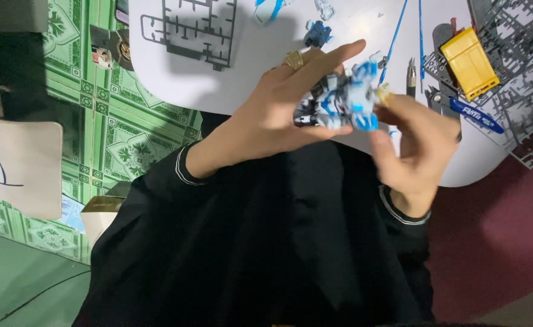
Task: Assembling a plastic model robot by fitting small parts together.
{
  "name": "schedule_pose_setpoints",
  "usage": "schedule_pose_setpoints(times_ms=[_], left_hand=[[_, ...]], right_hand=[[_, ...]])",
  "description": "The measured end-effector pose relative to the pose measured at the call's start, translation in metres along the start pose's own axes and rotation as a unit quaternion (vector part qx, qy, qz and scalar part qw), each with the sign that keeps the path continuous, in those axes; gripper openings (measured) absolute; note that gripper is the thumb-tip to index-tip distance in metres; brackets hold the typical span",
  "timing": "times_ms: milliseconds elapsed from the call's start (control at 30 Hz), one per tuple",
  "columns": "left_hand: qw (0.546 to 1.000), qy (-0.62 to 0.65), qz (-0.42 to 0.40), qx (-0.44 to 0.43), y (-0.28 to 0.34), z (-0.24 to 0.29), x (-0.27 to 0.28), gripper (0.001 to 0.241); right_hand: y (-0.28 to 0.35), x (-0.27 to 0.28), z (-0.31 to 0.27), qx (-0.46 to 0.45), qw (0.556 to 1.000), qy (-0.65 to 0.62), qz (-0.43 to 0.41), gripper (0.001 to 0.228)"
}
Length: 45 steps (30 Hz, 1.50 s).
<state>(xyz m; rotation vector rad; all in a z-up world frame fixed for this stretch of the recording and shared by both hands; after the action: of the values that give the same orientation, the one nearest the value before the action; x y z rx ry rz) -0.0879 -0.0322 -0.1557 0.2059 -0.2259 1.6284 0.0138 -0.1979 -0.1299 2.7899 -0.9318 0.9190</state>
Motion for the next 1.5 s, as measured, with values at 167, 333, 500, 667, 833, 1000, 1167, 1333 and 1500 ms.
schedule_pose_setpoints(times_ms=[167,333,500,667,833,1000,1167,1333,1500], left_hand=[[0.979,-0.176,-0.016,-0.102,-0.004,0.002,-0.002,0.068],[0.922,-0.349,0.030,-0.164,-0.010,0.010,-0.001,0.051],[0.918,-0.364,0.029,-0.154,0.002,-0.020,0.006,0.070],[0.932,-0.290,0.074,-0.207,-0.010,0.019,0.028,0.057],[0.910,-0.318,0.114,-0.240,-0.011,0.007,0.029,0.058],[0.891,-0.381,0.108,-0.222,-0.007,0.013,0.031,0.053],[0.927,-0.304,0.075,-0.205,-0.006,0.021,0.037,0.034],[0.908,-0.351,0.079,-0.214,-0.008,0.023,0.036,0.051],[0.902,-0.347,0.098,-0.237,-0.007,0.024,0.038,0.063]], right_hand=[[-0.005,-0.001,0.018,-0.195,0.964,-0.176,-0.048,0.024],[-0.024,-0.004,0.004,-0.240,0.945,-0.212,-0.067,0.016],[-0.028,0.001,0.017,-0.241,0.942,-0.233,-0.001,0.007],[-0.032,0.000,0.024,-0.282,0.923,-0.262,0.032,0.015],[-0.040,0.006,0.020,-0.208,0.947,-0.239,-0.051,0.016],[-0.035,-0.001,0.013,-0.218,0.939,-0.262,-0.050,0.023],[-0.029,-0.003,0.027,-0.207,0.944,-0.256,-0.027,0.027],[-0.034,-0.003,0.025,-0.198,0.919,-0.337,-0.045,0.028],[-0.032,-0.003,0.032,-0.187,0.862,-0.451,-0.132,0.050]])
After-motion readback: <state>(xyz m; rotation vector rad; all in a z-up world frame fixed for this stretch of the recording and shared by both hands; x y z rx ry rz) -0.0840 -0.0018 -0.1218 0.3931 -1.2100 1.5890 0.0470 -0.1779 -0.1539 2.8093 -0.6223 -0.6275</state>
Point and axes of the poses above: each hand's wrist, its own y-axis away from the middle knuckle, its own x-axis out of the back of the hand, z = x × y, the point moved 3 cm from there along -y, towards the middle knuckle, and after that the axes turned 6 degrees about -x, right-handed, at the moved point
